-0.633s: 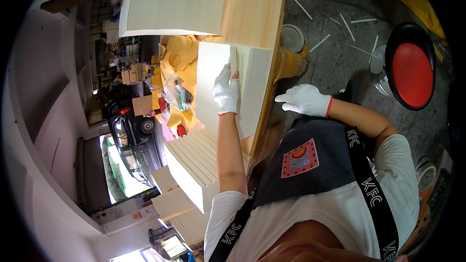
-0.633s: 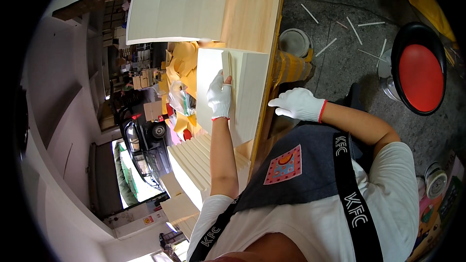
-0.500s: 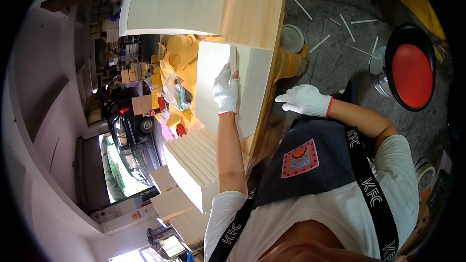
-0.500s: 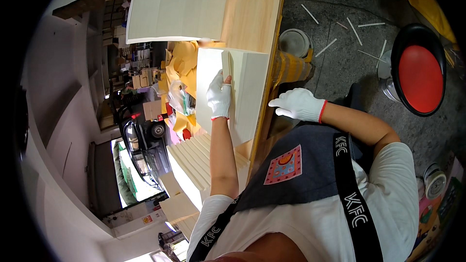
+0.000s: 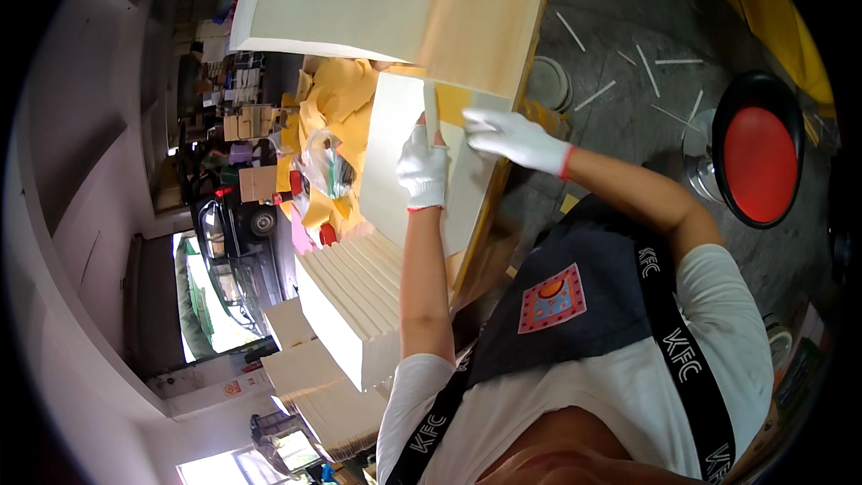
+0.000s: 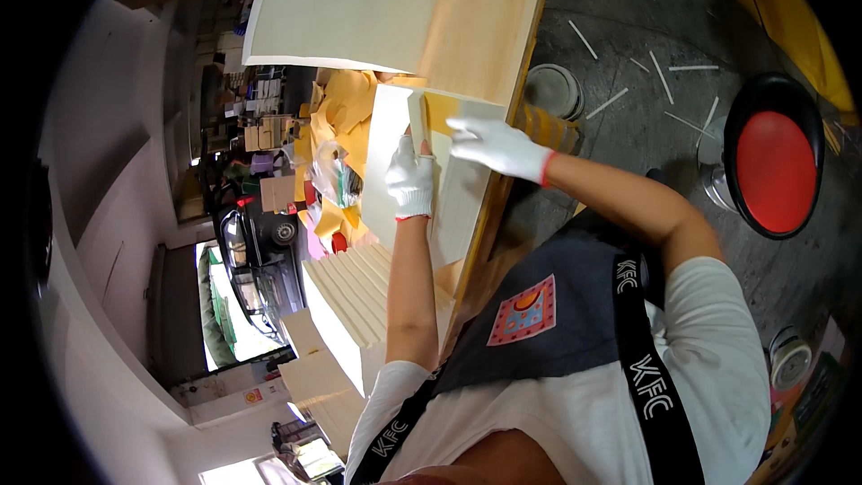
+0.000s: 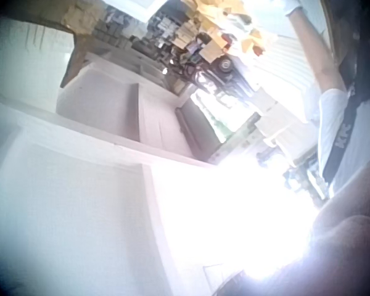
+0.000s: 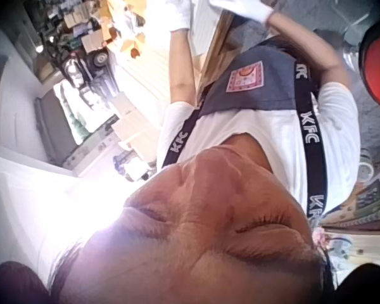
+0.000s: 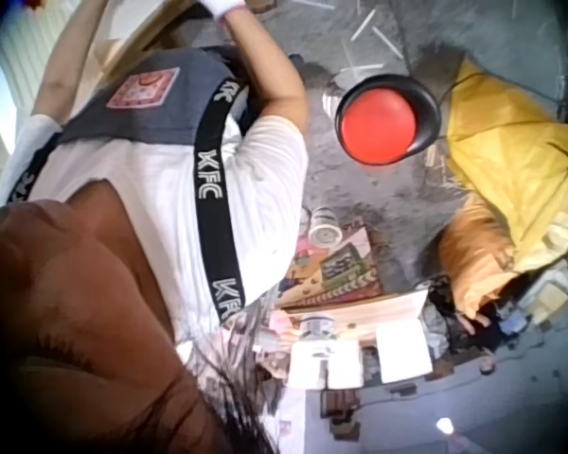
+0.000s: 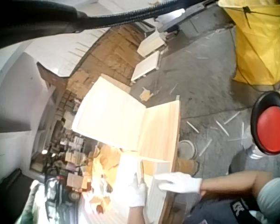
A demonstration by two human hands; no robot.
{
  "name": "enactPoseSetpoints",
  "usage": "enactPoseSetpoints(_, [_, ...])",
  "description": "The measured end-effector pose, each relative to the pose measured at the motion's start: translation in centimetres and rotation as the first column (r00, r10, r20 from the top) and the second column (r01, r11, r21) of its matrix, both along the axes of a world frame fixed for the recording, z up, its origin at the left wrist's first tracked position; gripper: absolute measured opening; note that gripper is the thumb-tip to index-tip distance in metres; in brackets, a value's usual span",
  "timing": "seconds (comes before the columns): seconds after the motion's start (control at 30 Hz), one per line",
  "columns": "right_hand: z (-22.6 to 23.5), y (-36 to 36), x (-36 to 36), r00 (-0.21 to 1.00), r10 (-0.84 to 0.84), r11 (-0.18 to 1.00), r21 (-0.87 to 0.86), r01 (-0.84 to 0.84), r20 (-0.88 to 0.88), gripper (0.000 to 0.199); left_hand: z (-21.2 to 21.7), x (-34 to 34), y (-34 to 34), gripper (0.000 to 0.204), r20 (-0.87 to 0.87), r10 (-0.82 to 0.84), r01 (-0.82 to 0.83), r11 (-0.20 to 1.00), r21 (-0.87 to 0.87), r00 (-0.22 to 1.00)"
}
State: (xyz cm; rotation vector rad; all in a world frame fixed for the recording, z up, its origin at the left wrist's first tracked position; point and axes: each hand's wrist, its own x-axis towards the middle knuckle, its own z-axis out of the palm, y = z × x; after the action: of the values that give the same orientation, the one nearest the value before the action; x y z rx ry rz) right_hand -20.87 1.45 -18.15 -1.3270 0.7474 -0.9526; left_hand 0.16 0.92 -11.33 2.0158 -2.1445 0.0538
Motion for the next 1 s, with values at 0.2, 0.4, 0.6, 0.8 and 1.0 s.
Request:
enactPoseSetpoints(0.2, [1.4,-5.5,5.0,0.854,-0.036,0.791,0.537,-0.294,0.519,0.026,-2.1,-0.5,2.2,0.078,0.051,0.110,-0.103,0.986,-0.129,0.993])
enactPoseSetpoints(0.4, [2.7,-5.8,6.4,0.896,0.070,0.855,0.437,-0.281,0.439,0.055,-1.3,0.8,0.8,0.062,0.021,0.371,-0.372,0.923,0.095,0.928])
enactPoseSetpoints(0.6, [4.5,-0.8,12.7,0.856,0.137,0.847,-0.389,-0.362,-0.499,0.075,6.5,6.2,5.4,0.037,-0.428,0.373,-0.524,0.789,-0.319,0.823])
enactPoseSetpoints(0.8, [4.8,8.6,21.0,0.515,-0.084,0.459,-0.492,-0.740,-0.853,0.102,10.5,10.9,14.6,0.027,-0.858,-0.168,-0.680,0.544,-0.492,0.486])
enactPoseSetpoints(1.0, [4.7,11.2,22.7,0.362,-0.241,0.448,-0.434,-0.782,-0.901,0.104,9.5,15.5,18.8,0.026,-0.882,-0.342,-0.806,0.390,-0.446,0.323])
